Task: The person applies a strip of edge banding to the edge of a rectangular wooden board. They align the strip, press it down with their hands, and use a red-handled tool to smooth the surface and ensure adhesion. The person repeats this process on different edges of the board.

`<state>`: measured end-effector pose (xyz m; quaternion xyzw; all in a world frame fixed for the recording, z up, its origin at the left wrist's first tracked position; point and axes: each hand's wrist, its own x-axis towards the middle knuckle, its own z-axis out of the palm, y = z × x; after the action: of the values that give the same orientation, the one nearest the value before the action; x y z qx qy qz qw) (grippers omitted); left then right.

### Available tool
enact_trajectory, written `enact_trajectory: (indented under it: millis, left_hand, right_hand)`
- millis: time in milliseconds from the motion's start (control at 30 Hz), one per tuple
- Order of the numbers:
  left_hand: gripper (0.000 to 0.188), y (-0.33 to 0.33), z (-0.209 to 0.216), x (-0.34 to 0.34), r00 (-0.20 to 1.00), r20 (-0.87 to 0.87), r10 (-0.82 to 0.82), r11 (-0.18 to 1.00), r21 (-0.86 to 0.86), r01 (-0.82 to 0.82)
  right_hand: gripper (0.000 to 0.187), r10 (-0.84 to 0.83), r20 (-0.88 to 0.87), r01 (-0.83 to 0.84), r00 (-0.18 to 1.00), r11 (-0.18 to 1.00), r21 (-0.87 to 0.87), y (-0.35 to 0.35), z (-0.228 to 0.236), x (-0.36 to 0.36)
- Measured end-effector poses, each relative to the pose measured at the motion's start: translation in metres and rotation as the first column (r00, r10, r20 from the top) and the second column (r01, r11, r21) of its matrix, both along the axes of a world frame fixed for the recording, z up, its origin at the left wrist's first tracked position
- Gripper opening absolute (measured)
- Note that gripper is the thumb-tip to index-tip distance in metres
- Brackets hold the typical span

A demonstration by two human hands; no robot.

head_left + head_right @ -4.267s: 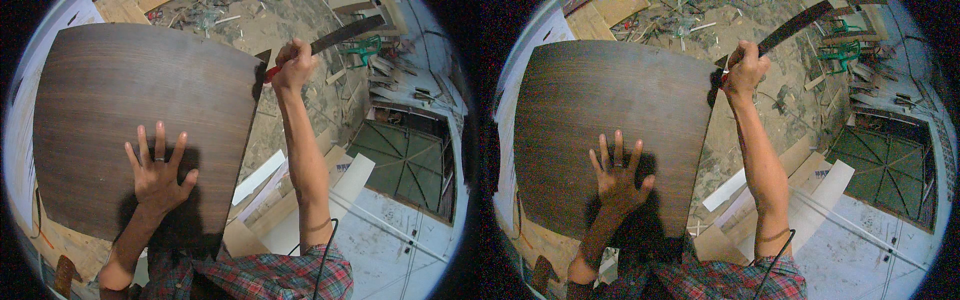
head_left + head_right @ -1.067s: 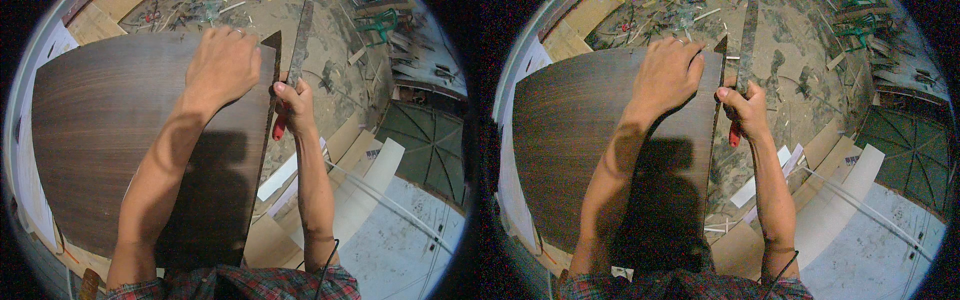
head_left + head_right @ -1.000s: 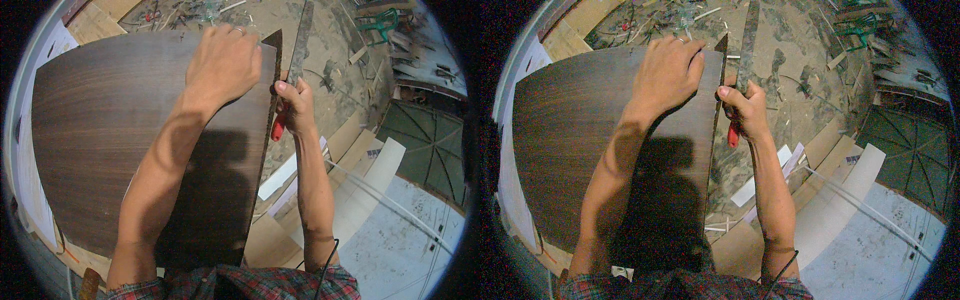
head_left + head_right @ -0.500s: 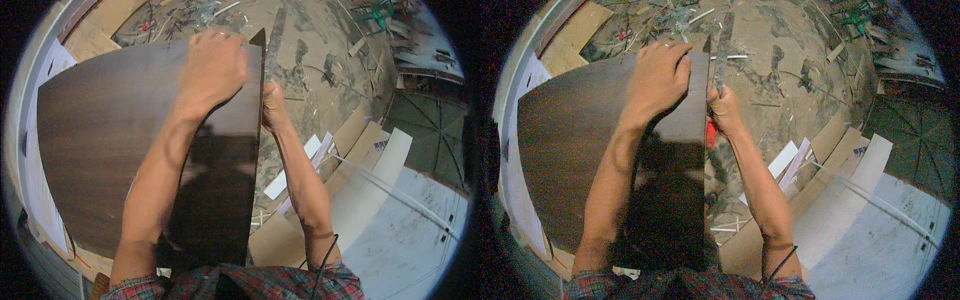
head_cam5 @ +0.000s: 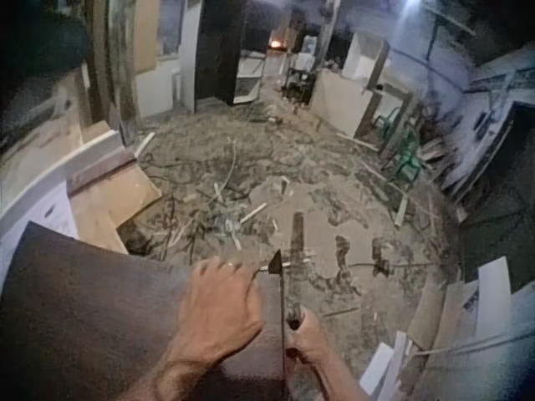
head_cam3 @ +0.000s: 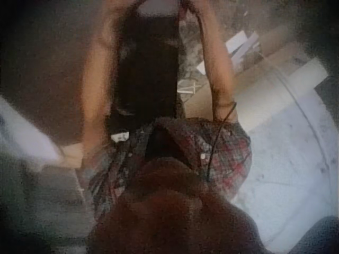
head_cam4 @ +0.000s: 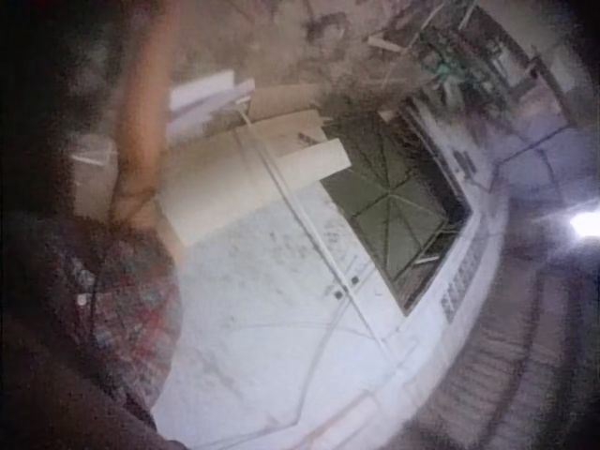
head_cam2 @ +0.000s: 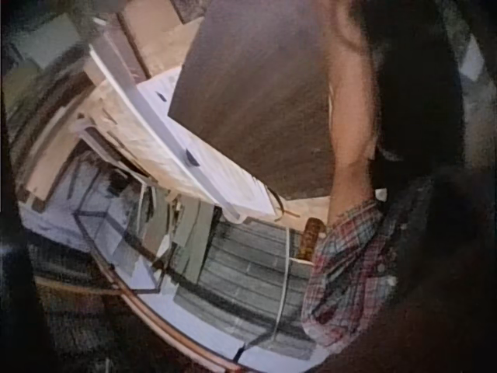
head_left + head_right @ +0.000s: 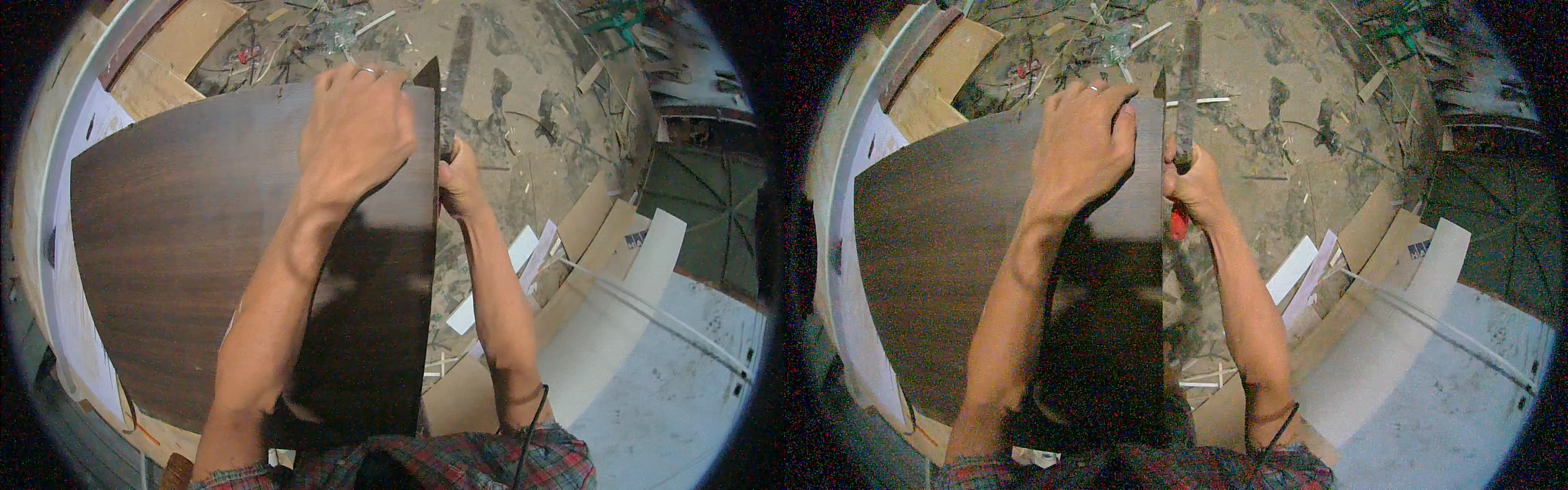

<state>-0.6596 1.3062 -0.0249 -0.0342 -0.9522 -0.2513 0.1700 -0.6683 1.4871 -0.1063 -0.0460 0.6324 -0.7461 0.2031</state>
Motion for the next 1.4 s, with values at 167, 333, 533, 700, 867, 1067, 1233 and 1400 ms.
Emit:
enact_trajectory:
  millis: [167, 333, 533, 700, 867, 1067, 1233, 1400]
  left_hand:
    - [0.031, 0.005, -0.003, 0.000, 1.000, -0.024, -0.004, 1.000, 0.014, 0.005]
    - [0.032, 0.002, -0.001, 0.000, 0.999, 0.034, 0.006, 1.000, -0.017, -0.006]
    - [0.033, 0.010, 0.003, -0.003, 0.998, 0.007, -0.059, 0.997, -0.055, 0.059]
    - [0.034, 0.012, 0.001, 0.002, 0.993, 0.090, 0.081, 0.987, -0.144, -0.067]
    - [0.032, 0.016, 0.008, -0.004, 0.989, 0.135, 0.067, 0.980, -0.195, -0.040]
    - [0.030, -0.014, -0.012, -0.002, 0.990, 0.141, -0.031, 0.993, -0.107, 0.046]
    - [0.039, 0.004, -0.023, 0.002, 0.987, 0.038, 0.157, 0.986, -0.057, -0.155]
    - [0.034, 0.008, 0.002, -0.002, 0.966, 0.258, 0.030, 0.996, -0.090, -0.007]
  right_hand:
    - [0.034, 0.105, -0.059, -0.110, 0.993, 0.990, -0.083, 0.003, 0.007, -0.020]
    - [0.039, 0.058, -0.122, -0.052, 0.991, 0.998, 0.046, -0.005, 0.019, -0.026]
    - [0.042, -0.235, -0.217, 0.207, 0.948, 0.968, -0.143, -0.006, 0.015, -0.046]
    - [0.040, -0.081, 0.205, 0.198, 0.975, 0.730, -0.654, 0.030, 0.044, 0.022]
    - [0.035, -0.304, -0.228, 0.180, 0.925, 0.879, -0.442, 0.004, 0.050, 0.059]
    - [0.032, -0.370, -0.524, 0.117, 0.767, 0.884, -0.453, -0.023, 0.051, 0.001]
    - [0.033, -0.452, -0.585, 0.191, 0.674, 0.871, -0.453, -0.045, 0.075, -0.061]
    - [0.039, -0.551, -0.512, 0.315, 0.659, 0.821, -0.476, -0.046, 0.057, -0.120]
